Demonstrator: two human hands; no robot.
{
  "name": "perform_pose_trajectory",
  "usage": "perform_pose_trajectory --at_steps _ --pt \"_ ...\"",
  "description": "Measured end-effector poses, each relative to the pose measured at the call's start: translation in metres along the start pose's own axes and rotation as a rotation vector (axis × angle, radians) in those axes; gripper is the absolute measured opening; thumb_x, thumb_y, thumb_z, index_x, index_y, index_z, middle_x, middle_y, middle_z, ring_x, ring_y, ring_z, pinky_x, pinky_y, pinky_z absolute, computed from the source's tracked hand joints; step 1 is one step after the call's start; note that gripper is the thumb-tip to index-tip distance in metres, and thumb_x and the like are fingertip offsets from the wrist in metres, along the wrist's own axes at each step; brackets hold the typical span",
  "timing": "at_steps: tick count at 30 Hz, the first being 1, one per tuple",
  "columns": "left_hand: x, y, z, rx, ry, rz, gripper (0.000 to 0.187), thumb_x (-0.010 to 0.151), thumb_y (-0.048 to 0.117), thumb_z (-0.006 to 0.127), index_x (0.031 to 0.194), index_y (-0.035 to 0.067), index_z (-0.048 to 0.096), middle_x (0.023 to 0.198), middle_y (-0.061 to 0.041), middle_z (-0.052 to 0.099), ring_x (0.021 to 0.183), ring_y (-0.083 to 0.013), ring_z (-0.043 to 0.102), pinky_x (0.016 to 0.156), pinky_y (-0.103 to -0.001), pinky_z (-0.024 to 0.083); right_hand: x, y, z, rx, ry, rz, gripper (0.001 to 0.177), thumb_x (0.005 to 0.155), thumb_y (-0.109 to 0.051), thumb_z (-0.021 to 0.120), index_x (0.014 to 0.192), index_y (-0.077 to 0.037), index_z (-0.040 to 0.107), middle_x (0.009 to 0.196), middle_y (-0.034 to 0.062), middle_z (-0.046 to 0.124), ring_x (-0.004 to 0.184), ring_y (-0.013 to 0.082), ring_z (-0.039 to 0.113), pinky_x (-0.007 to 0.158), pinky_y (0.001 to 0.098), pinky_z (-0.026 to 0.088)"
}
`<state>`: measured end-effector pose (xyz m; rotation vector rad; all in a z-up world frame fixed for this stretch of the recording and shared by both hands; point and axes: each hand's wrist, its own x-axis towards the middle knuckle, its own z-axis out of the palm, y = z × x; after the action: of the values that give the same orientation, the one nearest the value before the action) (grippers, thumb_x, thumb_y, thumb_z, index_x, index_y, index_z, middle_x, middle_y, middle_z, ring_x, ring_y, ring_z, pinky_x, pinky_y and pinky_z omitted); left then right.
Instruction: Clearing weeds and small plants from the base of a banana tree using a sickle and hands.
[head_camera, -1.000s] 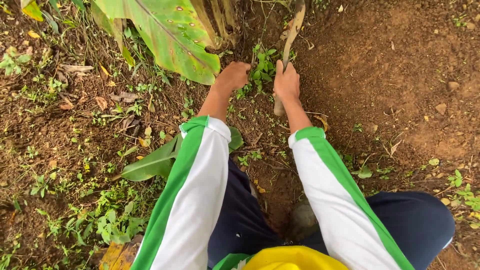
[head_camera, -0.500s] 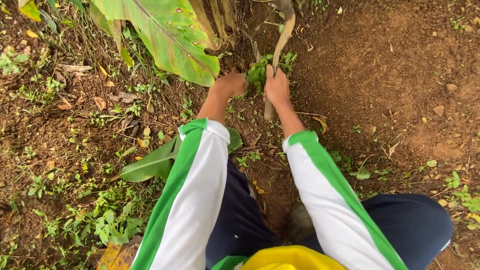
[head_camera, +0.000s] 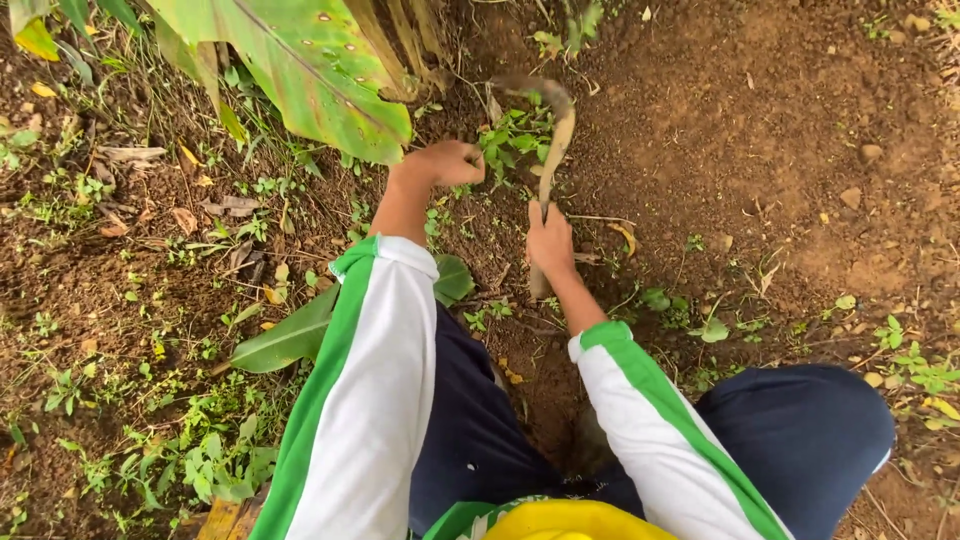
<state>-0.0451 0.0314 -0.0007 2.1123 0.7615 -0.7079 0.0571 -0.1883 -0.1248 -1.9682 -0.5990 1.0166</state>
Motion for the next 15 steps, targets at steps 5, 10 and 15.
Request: perform_pose_trajectory --at_steps 5,10,15 --pt "-0.013 -0.012 0.004 0.084 -0.051 -0.020 0.088 0.098 0.077 0.039 0.144 0.005 0.059 0.128 -0.022 0.068 0.137 -0.0418 0.053 0.124 -0.062 0.029 0.007 -0.027 -0.011 -0.007 0.079 -0.063 0.052 0.115 -0.032 0.034 0.132 0.016 0.047 0.062 0.0109 0.064 0.049 0.0186 0.064 0.047 0.0363 0.055" --pt "-0.020 -0.015 0.003 0.098 0.015 -0.025 0.046 0.104 0.052 0.047 0.102 0.025 0.083 0.149 -0.014 0.058 0.143 -0.0415 0.048 0.119 -0.059 0.037 -0.003 0.047 0.034 -0.186 0.100 -0.028 0.052 0.114 -0.038 0.035 0.123 0.009 0.055 0.068 0.0172 0.063 0.049 0.0196 0.060 0.044 0.0343 0.047" --pt "0.041 -0.057 0.029 0.057 0.112 0.005 0.036 0.102 0.046 0.054 0.099 0.017 0.075 0.126 -0.016 0.063 0.117 -0.0373 0.059 0.104 -0.056 0.046 -0.021 0.065 0.032 -0.149 0.036 0.049 0.069 0.115 -0.045 0.036 0.148 0.017 0.037 0.084 0.0221 0.067 0.054 0.0174 0.058 0.047 0.0351 0.047"
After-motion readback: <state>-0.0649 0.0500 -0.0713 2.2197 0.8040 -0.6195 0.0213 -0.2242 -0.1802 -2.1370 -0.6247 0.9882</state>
